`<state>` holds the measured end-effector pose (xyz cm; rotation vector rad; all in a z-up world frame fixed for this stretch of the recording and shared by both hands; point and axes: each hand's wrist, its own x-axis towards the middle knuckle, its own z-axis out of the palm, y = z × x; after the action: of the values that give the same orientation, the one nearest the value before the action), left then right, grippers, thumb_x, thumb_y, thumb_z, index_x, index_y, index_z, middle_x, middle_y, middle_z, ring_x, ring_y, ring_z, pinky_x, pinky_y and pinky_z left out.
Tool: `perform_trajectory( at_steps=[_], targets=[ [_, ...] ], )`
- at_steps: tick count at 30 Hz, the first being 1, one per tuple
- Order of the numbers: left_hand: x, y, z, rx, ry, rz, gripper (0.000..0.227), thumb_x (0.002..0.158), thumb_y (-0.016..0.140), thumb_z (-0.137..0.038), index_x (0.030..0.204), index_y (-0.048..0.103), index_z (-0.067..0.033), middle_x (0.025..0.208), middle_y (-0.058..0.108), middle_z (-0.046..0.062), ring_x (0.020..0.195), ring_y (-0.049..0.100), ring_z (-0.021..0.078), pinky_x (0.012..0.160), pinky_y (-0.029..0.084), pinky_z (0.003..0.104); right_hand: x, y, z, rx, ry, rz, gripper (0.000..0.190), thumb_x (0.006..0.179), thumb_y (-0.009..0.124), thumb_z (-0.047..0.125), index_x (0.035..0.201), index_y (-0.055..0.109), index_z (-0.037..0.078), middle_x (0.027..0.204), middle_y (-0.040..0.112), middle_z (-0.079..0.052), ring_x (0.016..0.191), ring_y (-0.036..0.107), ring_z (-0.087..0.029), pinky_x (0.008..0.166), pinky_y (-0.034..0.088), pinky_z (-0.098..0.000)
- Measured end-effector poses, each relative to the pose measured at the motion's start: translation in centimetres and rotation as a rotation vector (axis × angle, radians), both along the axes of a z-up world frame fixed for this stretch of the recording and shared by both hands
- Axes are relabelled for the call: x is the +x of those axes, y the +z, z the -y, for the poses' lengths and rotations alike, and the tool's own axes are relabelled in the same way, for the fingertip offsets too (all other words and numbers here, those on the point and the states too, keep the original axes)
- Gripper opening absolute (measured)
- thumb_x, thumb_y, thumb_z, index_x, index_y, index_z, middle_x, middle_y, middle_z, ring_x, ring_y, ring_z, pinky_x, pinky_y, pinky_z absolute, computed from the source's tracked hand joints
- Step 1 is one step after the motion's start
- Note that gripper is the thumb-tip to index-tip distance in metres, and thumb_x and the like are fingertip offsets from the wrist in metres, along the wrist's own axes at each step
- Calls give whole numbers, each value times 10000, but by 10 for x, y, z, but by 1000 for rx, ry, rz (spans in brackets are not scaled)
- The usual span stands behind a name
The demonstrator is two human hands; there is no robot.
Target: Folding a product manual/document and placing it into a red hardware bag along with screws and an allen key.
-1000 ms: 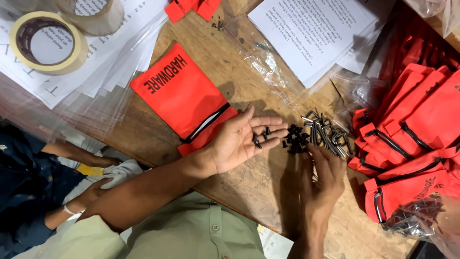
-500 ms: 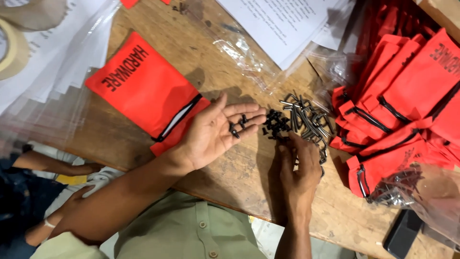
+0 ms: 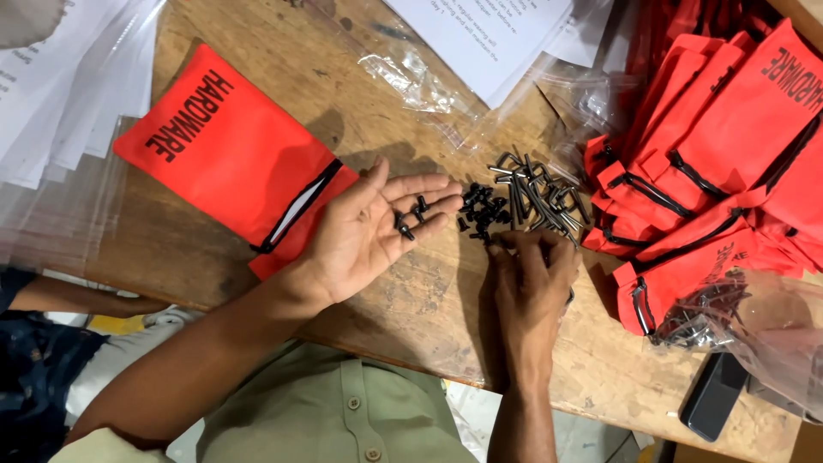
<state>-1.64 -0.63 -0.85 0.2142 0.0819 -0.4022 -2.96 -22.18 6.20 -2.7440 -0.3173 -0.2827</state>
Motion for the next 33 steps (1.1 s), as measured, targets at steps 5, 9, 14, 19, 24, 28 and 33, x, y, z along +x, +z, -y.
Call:
perform_trajectory(
  at_steps=[5, 9, 14, 19, 24, 28, 33],
  targets=[
    [1, -2, 2, 1, 11, -16, 750, 1069, 377, -529, 1430, 465, 122, 1477, 524, 263, 1439, 485, 339, 1244, 375, 450, -4, 0, -1, 100, -2, 40, 178, 940, 761, 86, 1107, 721, 40, 1074, 683, -120, 993, 633, -290, 896, 500, -397],
    [1, -3, 3, -50, 21, -22, 747, 1066, 399, -531, 1416, 472, 125, 1479, 522, 272, 1438, 482, 347, 1241, 377, 463, -1, -10, -5, 108, 69, 35, 186, 934, 756, 50, 1113, 712, 30, 1054, 711, -134, 953, 672, -288, 855, 526, -385],
    [0, -2, 3, -105, 31, -26, 734, 1061, 407, -534, 1431, 463, 97, 1518, 502, 247, 1466, 461, 324, 1246, 361, 459, -8, -8, -11, 173, 37, 25, 198, 938, 755, 35, 1127, 710, 0, 1032, 709, -150, 891, 684, -239, 786, 546, -336],
    [0, 1, 6, -138, -2, -57, 766, 1042, 409, -566, 1443, 460, 84, 1518, 510, 222, 1456, 472, 300, 1237, 365, 451, -11, -11, -8, 367, -22, 99, 226, 958, 776, 15, 1167, 705, -29, 1053, 720, -135, 910, 687, -159, 820, 552, -287],
    [-2, 3, 5, -120, -48, -34, 791, 1049, 406, -596, 1478, 452, 67, 1469, 530, 184, 1404, 502, 257, 1195, 392, 417, 4, 21, -43, 479, 94, 33, 227, 958, 771, 3, 1174, 712, -38, 1081, 744, -100, 939, 704, -128, 866, 571, -261],
    [-3, -1, 8, -135, -34, 11, 796, 1064, 411, -599, 1496, 436, 69, 1469, 525, 187, 1392, 493, 261, 1206, 396, 415, 22, 10, -50, 444, 85, -35, 210, 953, 769, -2, 1154, 723, -43, 1031, 764, -106, 901, 711, -143, 834, 570, -265],
    [-1, 1, 10, -126, -13, -51, 773, 1023, 416, -593, 1450, 442, 51, 1487, 530, 173, 1419, 502, 250, 1214, 400, 408, 26, -5, -40, 960, 26, -186, 181, 988, 700, 7, 1165, 665, -3, 1088, 769, -89, 970, 735, -131, 893, 600, -264]
  ],
)
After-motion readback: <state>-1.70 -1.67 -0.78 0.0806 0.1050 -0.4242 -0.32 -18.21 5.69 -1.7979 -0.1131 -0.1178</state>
